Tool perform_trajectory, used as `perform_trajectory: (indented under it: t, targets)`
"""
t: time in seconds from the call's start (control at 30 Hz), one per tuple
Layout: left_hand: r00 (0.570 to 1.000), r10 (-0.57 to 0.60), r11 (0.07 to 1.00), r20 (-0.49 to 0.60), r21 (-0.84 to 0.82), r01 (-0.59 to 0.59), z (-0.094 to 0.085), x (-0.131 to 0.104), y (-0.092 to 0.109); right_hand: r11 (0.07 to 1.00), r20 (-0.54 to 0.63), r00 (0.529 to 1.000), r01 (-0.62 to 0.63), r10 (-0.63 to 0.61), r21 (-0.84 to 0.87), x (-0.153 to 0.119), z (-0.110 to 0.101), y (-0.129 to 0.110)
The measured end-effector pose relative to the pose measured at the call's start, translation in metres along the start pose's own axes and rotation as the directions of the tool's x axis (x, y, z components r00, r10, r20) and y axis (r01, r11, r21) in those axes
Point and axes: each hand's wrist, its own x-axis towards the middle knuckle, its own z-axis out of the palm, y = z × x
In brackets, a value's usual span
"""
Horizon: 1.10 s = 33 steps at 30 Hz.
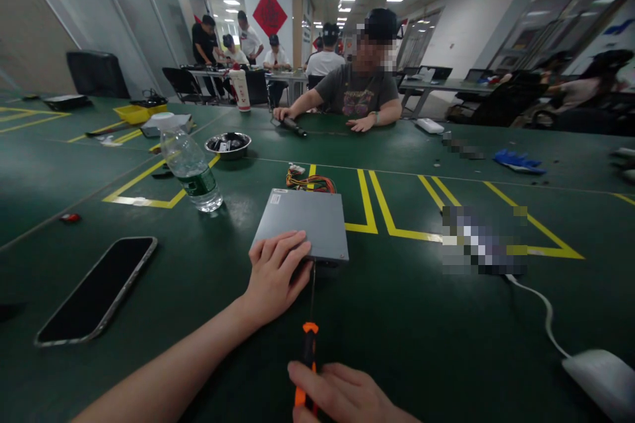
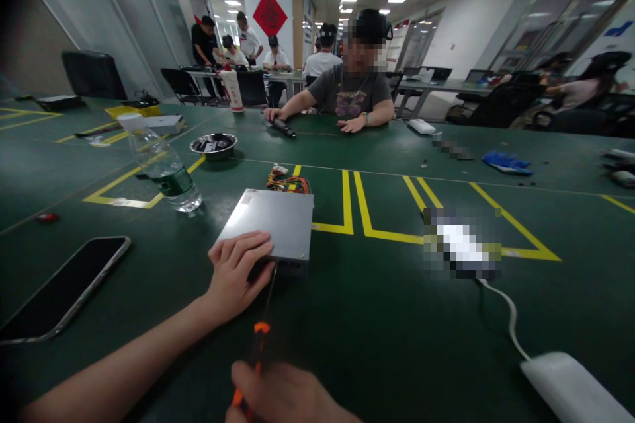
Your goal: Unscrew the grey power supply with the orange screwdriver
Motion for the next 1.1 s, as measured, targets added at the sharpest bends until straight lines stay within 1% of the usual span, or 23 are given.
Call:
perform_trajectory:
  t: [0.07,0.1,0.17,0.27,0.33,0.37,0.5,0.53,0.6,0.67,0.73,0.8,0.87,0.93,1.03,1.1]
  targets:
    - [1.000,-0.001,1.000,0.000,-0.005,0.001,-0.001,0.000,0.001,0.994,0.026,0.998,0.066,-0.064,-0.082,0.001,-0.003,-0.001]
    - [1.000,-0.001,1.000,0.000,-0.006,0.001,-0.001,0.000,0.001,0.988,0.019,0.995,0.097,-0.096,-0.119,0.001,-0.005,-0.002]
    - [1.000,0.001,1.000,0.004,-0.006,-0.001,-0.001,0.000,0.001,0.975,-0.033,0.988,0.144,-0.152,-0.171,0.001,-0.009,-0.003]
    - [1.000,-0.002,1.000,0.011,-0.004,0.002,-0.001,-0.001,0.000,0.968,-0.121,0.973,0.171,-0.195,-0.182,0.002,-0.013,-0.004]
    - [1.000,-0.007,1.000,0.009,-0.006,0.007,-0.001,-0.001,0.000,0.970,-0.144,0.971,0.161,-0.188,-0.182,0.003,-0.015,-0.007]
    - [1.000,-0.008,1.000,0.008,-0.008,0.008,-0.001,-0.002,0.000,0.972,-0.137,0.976,0.146,-0.172,-0.183,0.004,-0.016,-0.008]
    - [1.000,-0.012,1.000,0.015,-0.011,0.012,-0.001,-0.003,0.000,0.972,0.018,0.994,0.107,-0.106,-0.211,0.009,-0.019,-0.014]
    - [1.000,-0.011,1.000,0.015,-0.011,0.011,-0.001,-0.003,-0.001,0.969,0.036,0.994,0.111,-0.105,-0.219,0.010,-0.019,-0.014]
    - [1.000,-0.009,1.000,0.012,-0.012,0.009,0.000,-0.003,-0.001,0.965,0.012,0.992,0.128,-0.129,-0.228,0.008,-0.017,-0.013]
    - [1.000,-0.006,1.000,0.012,-0.014,0.006,0.000,-0.003,-0.001,0.964,-0.055,0.985,0.148,-0.164,-0.219,0.006,-0.015,-0.010]
    - [1.000,-0.005,1.000,0.010,-0.013,0.005,0.000,-0.003,-0.001,0.967,-0.088,0.980,0.157,-0.178,-0.203,0.004,-0.014,-0.008]
    - [1.000,-0.003,1.000,0.002,-0.011,0.003,0.000,-0.002,-0.001,0.970,-0.072,0.983,0.155,-0.171,-0.186,0.005,-0.016,-0.007]
    - [1.000,0.003,1.000,-0.009,-0.011,-0.003,0.000,-0.002,-0.001,0.972,-0.007,0.989,0.146,-0.149,-0.185,0.007,-0.019,-0.008]
    - [1.000,0.007,1.000,-0.014,-0.011,-0.007,0.001,-0.002,-0.001,0.969,0.006,0.991,0.135,-0.137,-0.206,0.009,-0.021,-0.009]
    - [1.000,0.008,1.000,-0.017,-0.011,-0.008,0.001,-0.002,-0.001,0.960,-0.076,0.982,0.152,-0.174,-0.235,0.009,-0.020,-0.009]
    - [1.000,0.008,1.000,-0.016,-0.010,-0.008,0.001,-0.003,-0.002,0.961,-0.111,0.975,0.165,-0.193,-0.222,0.008,-0.019,-0.009]
